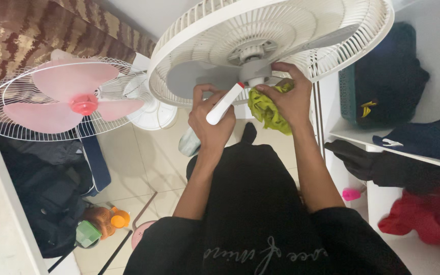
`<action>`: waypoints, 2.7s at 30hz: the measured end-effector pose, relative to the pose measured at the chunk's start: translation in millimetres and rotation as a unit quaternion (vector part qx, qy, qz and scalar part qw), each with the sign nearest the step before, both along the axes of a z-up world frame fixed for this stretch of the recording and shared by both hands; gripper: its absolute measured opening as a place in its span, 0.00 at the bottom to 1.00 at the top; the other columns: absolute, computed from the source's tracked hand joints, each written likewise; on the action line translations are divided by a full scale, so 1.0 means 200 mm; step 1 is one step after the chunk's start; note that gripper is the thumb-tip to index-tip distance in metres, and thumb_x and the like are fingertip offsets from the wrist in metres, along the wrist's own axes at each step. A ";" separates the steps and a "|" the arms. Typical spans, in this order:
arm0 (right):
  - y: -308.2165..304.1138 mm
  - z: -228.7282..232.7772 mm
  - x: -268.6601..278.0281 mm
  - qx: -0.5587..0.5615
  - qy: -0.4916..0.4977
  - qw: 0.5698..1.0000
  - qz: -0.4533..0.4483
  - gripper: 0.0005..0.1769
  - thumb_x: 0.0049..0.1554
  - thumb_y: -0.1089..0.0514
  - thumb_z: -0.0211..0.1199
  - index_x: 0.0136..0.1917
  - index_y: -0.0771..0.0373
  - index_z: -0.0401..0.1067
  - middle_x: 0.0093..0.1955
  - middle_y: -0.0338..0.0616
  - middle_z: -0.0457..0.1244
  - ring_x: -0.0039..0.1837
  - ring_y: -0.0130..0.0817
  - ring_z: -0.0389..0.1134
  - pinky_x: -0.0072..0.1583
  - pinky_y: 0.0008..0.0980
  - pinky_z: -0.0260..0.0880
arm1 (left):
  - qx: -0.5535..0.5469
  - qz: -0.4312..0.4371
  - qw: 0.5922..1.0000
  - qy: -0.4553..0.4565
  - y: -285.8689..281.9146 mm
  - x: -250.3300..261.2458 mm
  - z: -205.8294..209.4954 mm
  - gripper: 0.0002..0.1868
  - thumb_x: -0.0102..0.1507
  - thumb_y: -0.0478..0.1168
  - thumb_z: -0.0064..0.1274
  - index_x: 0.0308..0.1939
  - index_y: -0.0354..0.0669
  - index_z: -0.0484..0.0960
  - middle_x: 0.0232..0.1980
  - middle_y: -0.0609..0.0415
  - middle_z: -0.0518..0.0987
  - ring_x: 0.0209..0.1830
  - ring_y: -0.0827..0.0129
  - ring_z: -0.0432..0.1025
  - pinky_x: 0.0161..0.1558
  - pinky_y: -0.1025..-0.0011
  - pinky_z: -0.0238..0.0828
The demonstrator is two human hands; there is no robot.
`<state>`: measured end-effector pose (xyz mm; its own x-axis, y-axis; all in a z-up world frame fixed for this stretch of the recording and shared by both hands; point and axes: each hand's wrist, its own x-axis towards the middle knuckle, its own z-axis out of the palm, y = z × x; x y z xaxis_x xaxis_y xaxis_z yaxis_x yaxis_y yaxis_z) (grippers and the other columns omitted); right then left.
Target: The person cleans a white standing fan by spraying a cleaning solution onto the blades and wiping them with a yellow cloth. The person systematically wipes each blade and the central hub area.
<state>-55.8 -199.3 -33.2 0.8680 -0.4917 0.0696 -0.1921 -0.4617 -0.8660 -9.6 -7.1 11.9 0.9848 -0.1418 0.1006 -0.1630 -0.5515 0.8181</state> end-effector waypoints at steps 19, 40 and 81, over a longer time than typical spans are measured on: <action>0.00 0.00 0.01 0.019 -0.026 0.999 0.005 0.30 0.46 0.59 0.82 0.59 0.66 0.75 0.59 0.48 0.71 0.59 0.40 0.73 0.60 0.34 0.72 | -0.016 -0.051 0.997 -0.062 -0.04 -0.07 0.11 0.15 0.53 0.31 0.57 0.41 0.49 0.89 0.52 0.58 0.80 0.37 0.60 0.79 0.37 0.65 0.74; 0.00 -0.04 -0.02 0.011 -0.107 0.994 -0.006 0.31 0.47 0.55 0.83 0.61 0.63 0.75 0.63 0.48 0.69 0.59 0.43 0.73 0.56 0.33 0.74 | 0.098 -0.049 0.982 -0.153 -0.15 -0.11 0.42 0.17 0.52 0.30 0.59 0.44 0.45 0.88 0.55 0.54 0.77 0.25 0.67 0.74 0.30 0.69 0.70; -0.01 0.11 0.01 -0.123 -0.064 0.987 0.077 0.30 0.46 0.54 0.82 0.60 0.58 0.75 0.64 0.41 0.67 0.61 0.44 0.72 0.57 0.39 0.73 | -0.081 -0.248 0.963 0.069 0.08 -0.15 -0.11 0.24 0.50 0.29 0.62 0.51 0.41 0.82 0.72 0.40 0.63 0.59 0.54 0.74 0.49 0.65 0.83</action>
